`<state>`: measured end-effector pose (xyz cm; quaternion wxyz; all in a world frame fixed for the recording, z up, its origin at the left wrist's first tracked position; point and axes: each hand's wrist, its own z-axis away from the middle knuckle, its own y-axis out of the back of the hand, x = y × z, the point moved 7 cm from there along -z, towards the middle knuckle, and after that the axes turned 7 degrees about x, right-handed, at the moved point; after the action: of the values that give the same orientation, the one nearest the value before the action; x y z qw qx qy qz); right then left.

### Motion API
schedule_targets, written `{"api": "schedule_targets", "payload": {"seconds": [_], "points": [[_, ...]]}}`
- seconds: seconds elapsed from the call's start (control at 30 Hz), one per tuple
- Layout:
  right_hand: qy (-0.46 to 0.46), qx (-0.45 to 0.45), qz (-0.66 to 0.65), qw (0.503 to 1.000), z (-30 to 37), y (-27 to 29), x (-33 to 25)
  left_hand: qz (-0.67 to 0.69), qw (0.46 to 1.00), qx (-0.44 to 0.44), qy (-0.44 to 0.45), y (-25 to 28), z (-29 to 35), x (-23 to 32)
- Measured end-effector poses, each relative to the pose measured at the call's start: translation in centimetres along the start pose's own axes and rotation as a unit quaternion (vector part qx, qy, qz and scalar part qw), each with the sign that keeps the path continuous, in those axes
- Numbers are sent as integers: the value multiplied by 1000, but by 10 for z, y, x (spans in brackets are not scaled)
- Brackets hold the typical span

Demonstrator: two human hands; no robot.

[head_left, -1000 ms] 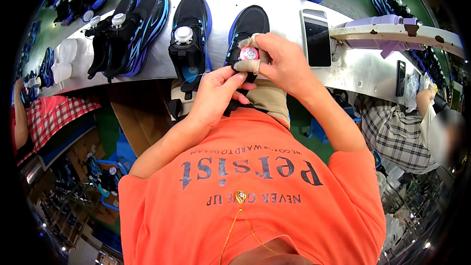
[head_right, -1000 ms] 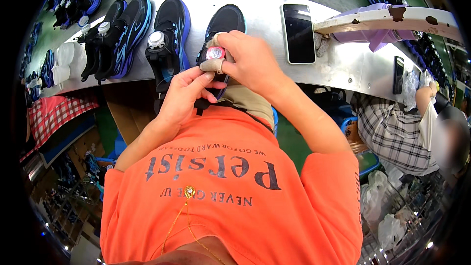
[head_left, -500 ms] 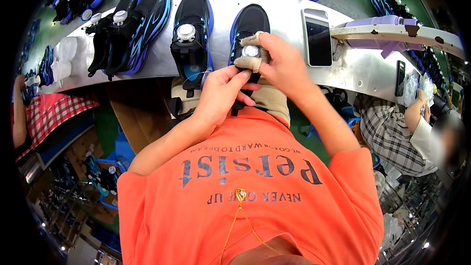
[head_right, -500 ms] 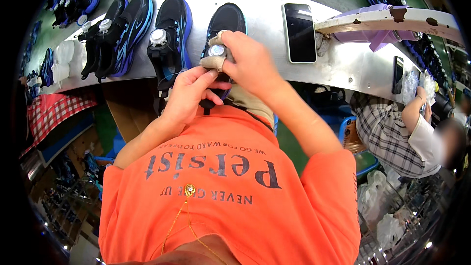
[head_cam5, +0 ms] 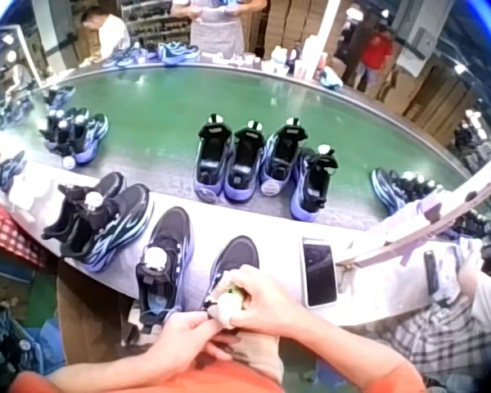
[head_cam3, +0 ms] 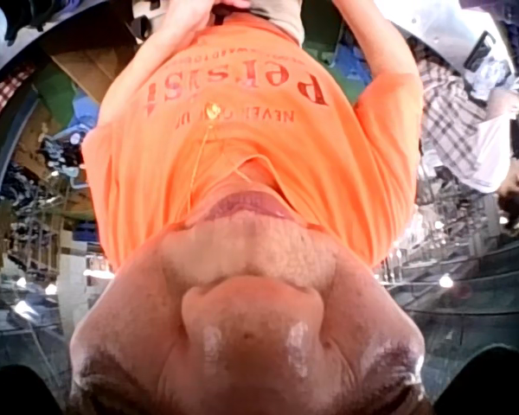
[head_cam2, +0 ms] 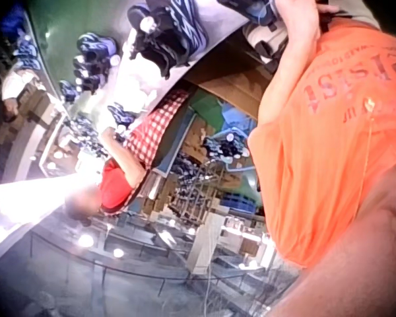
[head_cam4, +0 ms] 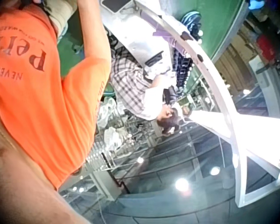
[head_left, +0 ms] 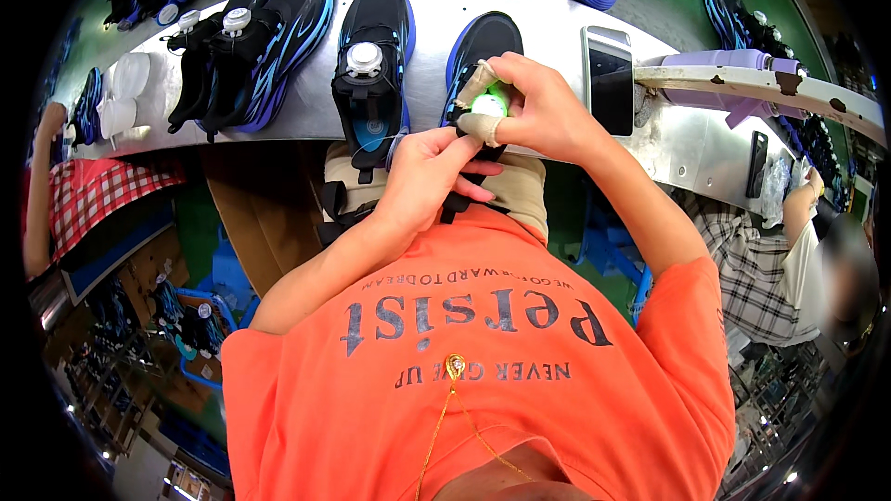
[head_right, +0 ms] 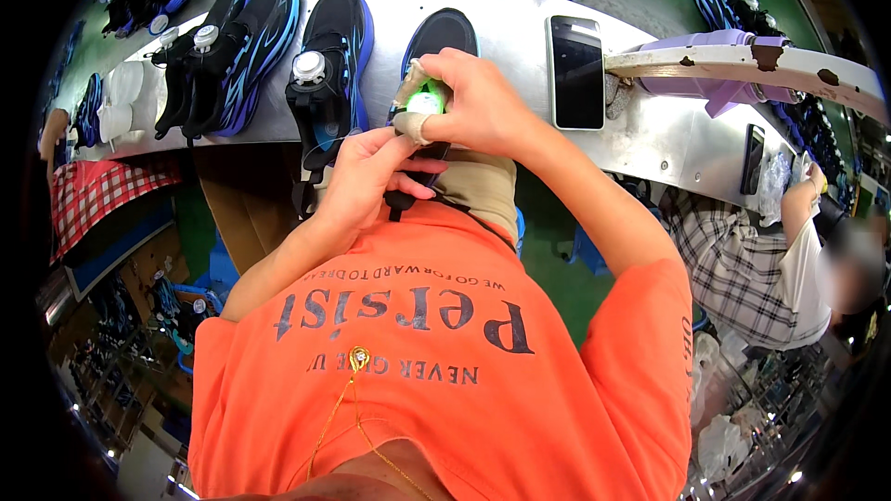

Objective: The person wipes the dials and surfaces of blue and black shoes with a small cloth before placing them back onto a conveyor belt.

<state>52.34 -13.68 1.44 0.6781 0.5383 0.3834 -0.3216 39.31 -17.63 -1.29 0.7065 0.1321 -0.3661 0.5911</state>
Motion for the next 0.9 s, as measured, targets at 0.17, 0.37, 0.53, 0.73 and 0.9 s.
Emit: {"api": "schedule_targets", "payload": {"seconds": [0.17, 0.37, 0.53, 0.73, 0.9], "points": [[-76, -23, -146, 986, 15, 2, -5, 10, 1000, -19, -18, 1, 0, -5], [30, 81, 87, 992, 20, 17, -18, -2, 1000, -22, -20, 0, 2, -2], [91, 40, -5, 995, 17, 12, -12, 7, 1000, -5, -29, 1, 0, -4], [-27, 178, -7, 984, 30, -1, 1, 5, 999, -12, -31, 0, -4, -4], [6, 60, 18, 998, 11, 14, -11, -171, 979, -106, 19, 10, 12, -1]]}}
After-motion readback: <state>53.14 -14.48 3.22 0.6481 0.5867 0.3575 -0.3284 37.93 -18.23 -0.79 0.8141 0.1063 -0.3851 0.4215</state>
